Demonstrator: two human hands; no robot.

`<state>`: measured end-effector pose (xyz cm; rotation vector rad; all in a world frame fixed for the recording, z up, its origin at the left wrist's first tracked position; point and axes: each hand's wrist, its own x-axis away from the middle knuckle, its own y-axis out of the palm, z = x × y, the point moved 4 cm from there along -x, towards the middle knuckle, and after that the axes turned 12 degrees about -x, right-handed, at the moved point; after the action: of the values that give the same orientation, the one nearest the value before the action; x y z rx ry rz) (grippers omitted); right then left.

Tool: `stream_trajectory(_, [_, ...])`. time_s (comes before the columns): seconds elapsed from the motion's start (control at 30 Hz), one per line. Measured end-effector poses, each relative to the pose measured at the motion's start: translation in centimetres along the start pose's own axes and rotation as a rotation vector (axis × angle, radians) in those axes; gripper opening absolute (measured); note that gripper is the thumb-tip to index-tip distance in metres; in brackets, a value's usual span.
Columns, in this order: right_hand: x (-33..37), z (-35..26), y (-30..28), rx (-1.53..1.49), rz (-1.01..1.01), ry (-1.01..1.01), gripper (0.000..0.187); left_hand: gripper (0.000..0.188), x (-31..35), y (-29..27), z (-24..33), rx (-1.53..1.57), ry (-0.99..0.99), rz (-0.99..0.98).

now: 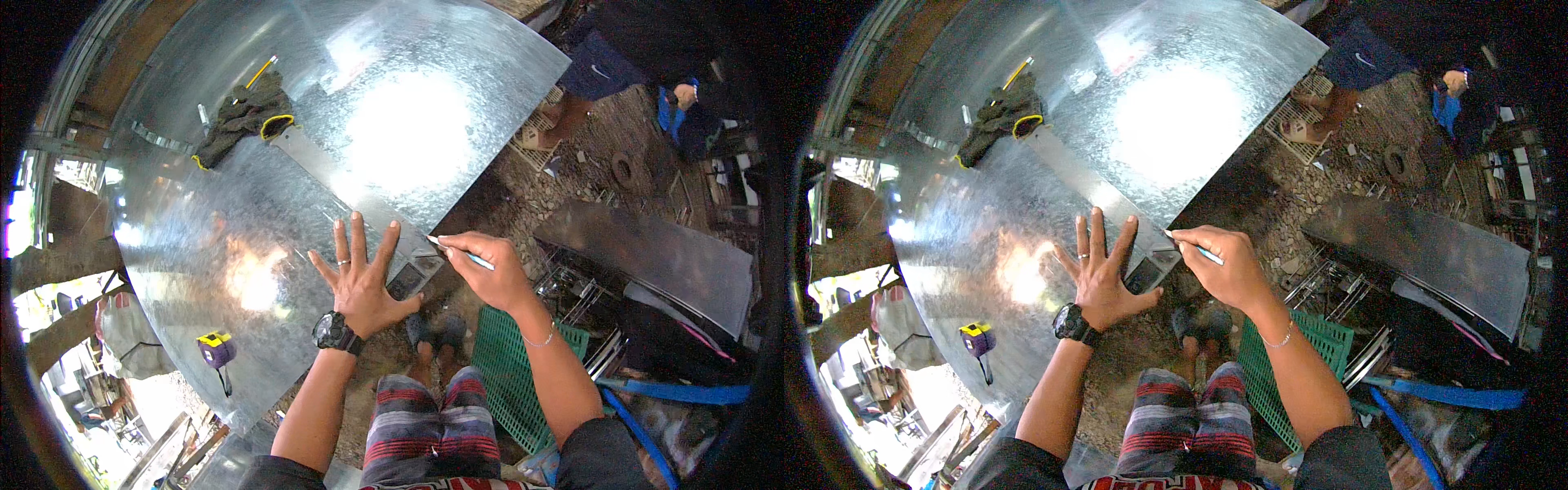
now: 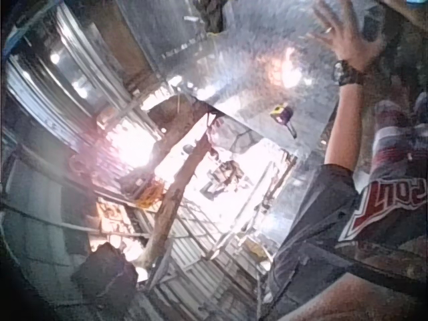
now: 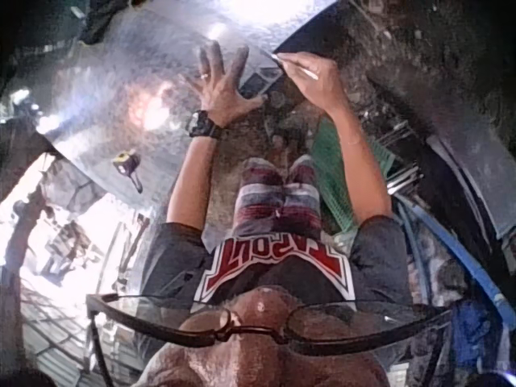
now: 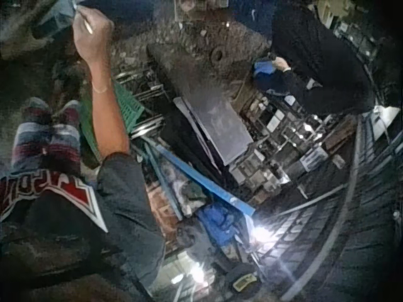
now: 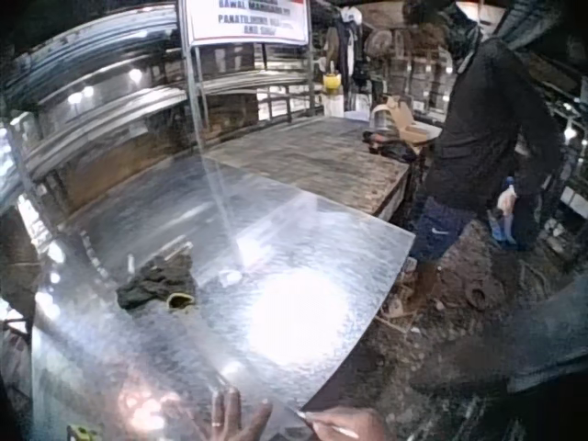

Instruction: The person measures a large metal sheet using a tape measure and marks it with a white marker. They then use a square tool to draw straight lines on the sheet. The person briefly handles a camera battery and charger before resuming marking.

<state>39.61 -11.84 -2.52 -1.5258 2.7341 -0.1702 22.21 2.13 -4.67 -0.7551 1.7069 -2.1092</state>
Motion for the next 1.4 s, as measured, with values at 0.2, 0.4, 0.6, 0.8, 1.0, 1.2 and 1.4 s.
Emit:
stream_trajectory(0.2, [-1.7, -1.2, 1.5, 0.25, -0.076, -0.185, 0.022, 0.128, 0.2, -0.1, 0.0, 0.004, 0.003, 0.004])
stream_trajectory(0.4, [-10.1, -2.8, 5.5, 0.31, -0.155, -0.18, 0.022, 0.125, 0.2, -0.1, -0.2, 0.02, 0.005, -0.018])
stream_trajectory(0.6, [-17.3, -3.1, 8.5, 0.381, -0.192, -0.133, 0.026, 0.124, 0.1, -0.7, 0.2, 0.028, 0.012, 0.008])
stream_trajectory(0.8, [-11.0, -3.5, 4.3, 0.525, -0.294, 0.041, 0.027, 0.125, 0.1, 0.0, 0.1, 0.03, 0.022, 0.021])
stream_trajectory(1.0, [4.3, -0.3, -2.4, 0.569, -0.289, 0.352, 0.023, 0.133, 0.6, 0.9, -0.7, 0.038, 0.006, 0.031])
stream_trajectory(1.2, [22.0, 10.1, -6.5, 0.371, 0.146, 0.459, 0.024, 0.134, -0.1, 0.0, 0.4, 0.047, 0.036, -0.014])
stream_trajectory(1.4, [31.2, 13.9, -1.6, 0.308, -0.161, 0.794, 0.025, 0.133, -0.4, -1.5, 0.1, 0.065, 0.009, -0.138])
